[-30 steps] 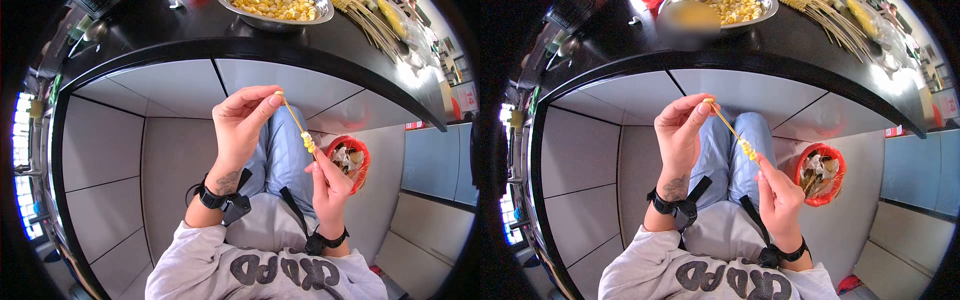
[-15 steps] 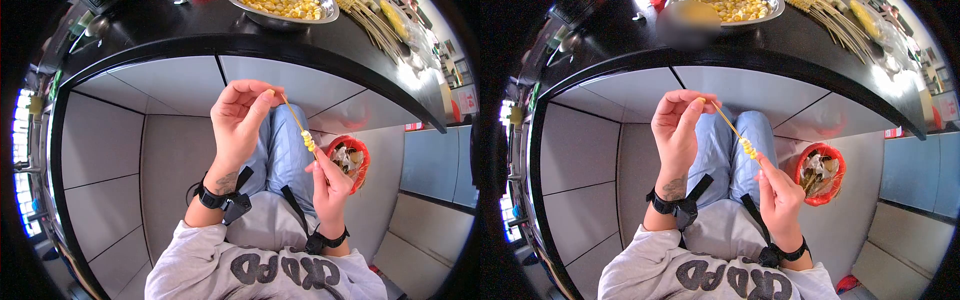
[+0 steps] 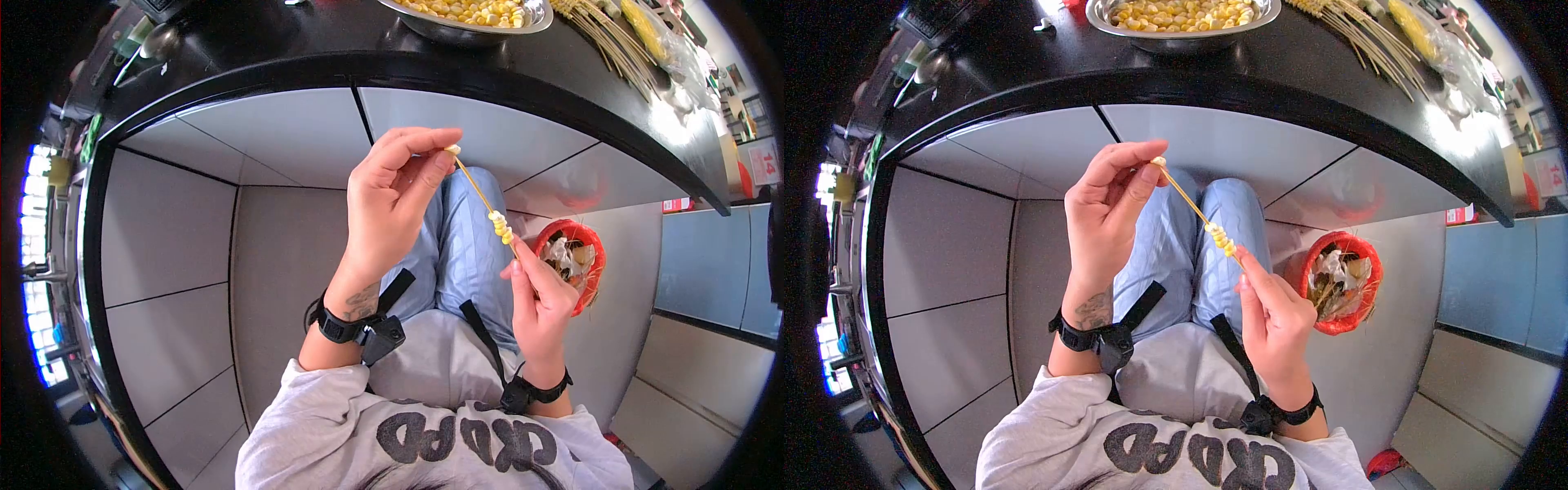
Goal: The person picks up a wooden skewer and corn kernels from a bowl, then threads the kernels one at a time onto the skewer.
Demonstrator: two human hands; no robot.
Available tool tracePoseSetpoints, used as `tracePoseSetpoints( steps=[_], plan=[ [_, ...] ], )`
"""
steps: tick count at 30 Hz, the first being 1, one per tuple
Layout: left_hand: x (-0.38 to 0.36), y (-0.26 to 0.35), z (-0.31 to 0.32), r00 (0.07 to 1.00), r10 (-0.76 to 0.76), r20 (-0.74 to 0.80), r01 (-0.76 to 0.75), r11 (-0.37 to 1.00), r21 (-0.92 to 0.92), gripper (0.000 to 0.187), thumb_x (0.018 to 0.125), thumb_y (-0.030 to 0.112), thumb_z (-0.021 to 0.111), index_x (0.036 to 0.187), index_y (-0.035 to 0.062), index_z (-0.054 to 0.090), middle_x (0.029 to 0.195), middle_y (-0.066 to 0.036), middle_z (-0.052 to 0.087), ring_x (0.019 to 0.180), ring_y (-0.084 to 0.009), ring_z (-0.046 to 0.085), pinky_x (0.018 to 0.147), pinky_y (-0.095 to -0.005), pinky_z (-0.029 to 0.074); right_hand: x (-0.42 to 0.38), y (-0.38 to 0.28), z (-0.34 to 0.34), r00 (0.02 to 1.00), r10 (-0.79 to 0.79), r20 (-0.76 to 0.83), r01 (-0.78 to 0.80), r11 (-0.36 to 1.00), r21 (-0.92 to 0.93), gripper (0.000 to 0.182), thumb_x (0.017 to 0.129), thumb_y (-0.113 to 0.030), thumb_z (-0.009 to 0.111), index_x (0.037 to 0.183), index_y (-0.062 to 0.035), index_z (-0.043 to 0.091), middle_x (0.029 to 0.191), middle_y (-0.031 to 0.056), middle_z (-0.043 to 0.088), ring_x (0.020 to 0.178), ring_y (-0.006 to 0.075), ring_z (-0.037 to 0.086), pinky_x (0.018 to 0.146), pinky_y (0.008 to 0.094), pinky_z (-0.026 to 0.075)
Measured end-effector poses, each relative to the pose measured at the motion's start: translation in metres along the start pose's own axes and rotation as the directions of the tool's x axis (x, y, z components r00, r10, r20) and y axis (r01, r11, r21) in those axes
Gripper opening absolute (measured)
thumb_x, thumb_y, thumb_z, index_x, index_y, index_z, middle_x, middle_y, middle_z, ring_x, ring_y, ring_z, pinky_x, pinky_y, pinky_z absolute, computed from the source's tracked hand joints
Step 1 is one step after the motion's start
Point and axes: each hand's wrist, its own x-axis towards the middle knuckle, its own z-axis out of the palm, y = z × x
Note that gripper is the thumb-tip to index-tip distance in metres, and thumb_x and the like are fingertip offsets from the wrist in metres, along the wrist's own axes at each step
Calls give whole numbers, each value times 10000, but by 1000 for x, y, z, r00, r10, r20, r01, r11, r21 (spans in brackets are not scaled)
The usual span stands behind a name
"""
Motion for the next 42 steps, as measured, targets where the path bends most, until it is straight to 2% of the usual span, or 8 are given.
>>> tracePoseSetpoints(
  steps=[3, 5, 11, 18, 33, 36, 38, 42],
  plan=[
    [-1, 2, 0, 1000, -3, 13, 3, 1000, 18, 186, 930, -22, 616, 1109, -39, 663, 1103, -80, 606, 959, -119, 632, 856, -240, 518, 0, 0, 0, 1000, -6, -1, 6, 1000, -6, 322, 902, 49, 607, 1217, 6, 654, 680, 93, 595, 563, 95, 523, 529, 224, 412],
    [-2, 2, 0, 1000, 4, 1, -4, 999, 47, 176, 933, -38, 598, 1101, -52, 647, 1060, -105, 667, 998, -166, 659, 908, -281, 524, 0, -1, 0, 1000, -3, 2, 3, 1000, -7, 320, 901, 48, 609, 1216, 8, 654, 683, 94, 596, 566, 96, 525, 531, 226, 416],
    [-1, 11, -1, 1000, 3, -20, -1, 994, 107, 165, 913, -38, 630, 1071, -66, 668, 1008, -124, 697, 961, -199, 690, 873, -295, 556, 1, -2, 0, 1000, 9, 6, -9, 1000, 5, 313, 907, 43, 607, 1214, 8, 655, 689, 97, 605, 576, 95, 533, 537, 225, 423],
    [-3, 7, -3, 999, -4, -37, 9, 991, 131, 179, 903, -40, 642, 1077, -63, 675, 1011, -122, 693, 956, -199, 692, 864, -289, 565, 2, -3, -1, 1000, -2, 4, 2, 1000, -15, 308, 911, 36, 607, 1214, 12, 656, 695, 95, 611, 581, 93, 542, 536, 227, 428],
    [-1, 3, -3, 996, 87, -20, -79, 961, 266, 175, 882, -69, 651, 1050, -61, 696, 1041, -129, 676, 955, -196, 689, 850, -274, 567, 2, -3, 2, 1000, 5, 12, -5, 1000, -14, 319, 901, 46, 611, 1215, 11, 655, 699, 121, 616, 585, 113, 559, 558, 237, 445],
    [-3, 3, -1, 987, 160, -12, -145, 921, 361, 174, 873, -57, 671, 1041, -39, 712, 1002, -112, 692, 923, -173, 692, 801, -250, 562, 2, -3, 1, 1000, 17, 19, -17, 999, -27, 320, 899, 47, 613, 1214, 11, 655, 702, 124, 622, 593, 116, 572, 565, 239, 452],
    [-2, 7, 1, 970, 244, 14, -221, 849, 480, 166, 854, -42, 699, 1013, -12, 734, 945, -103, 712, 855, -150, 697, 732, -230, 555, 2, -3, 0, 999, 25, 26, -24, 999, -41, 320, 899, 47, 613, 1213, 11, 655, 703, 124, 624, 597, 117, 578, 568, 240, 456],
    [-1, 11, 4, 942, 333, 47, -298, 761, 576, 175, 832, -34, 719, 998, 11, 748, 904, -102, 724, 796, -137, 697, 677, -227, 550, 1, -1, 1, 1000, 21, 6, -21, 999, -41, 321, 893, 49, 616, 1209, 7, 659, 706, 136, 629, 604, 124, 593, 575, 244, 463]
  ],
)
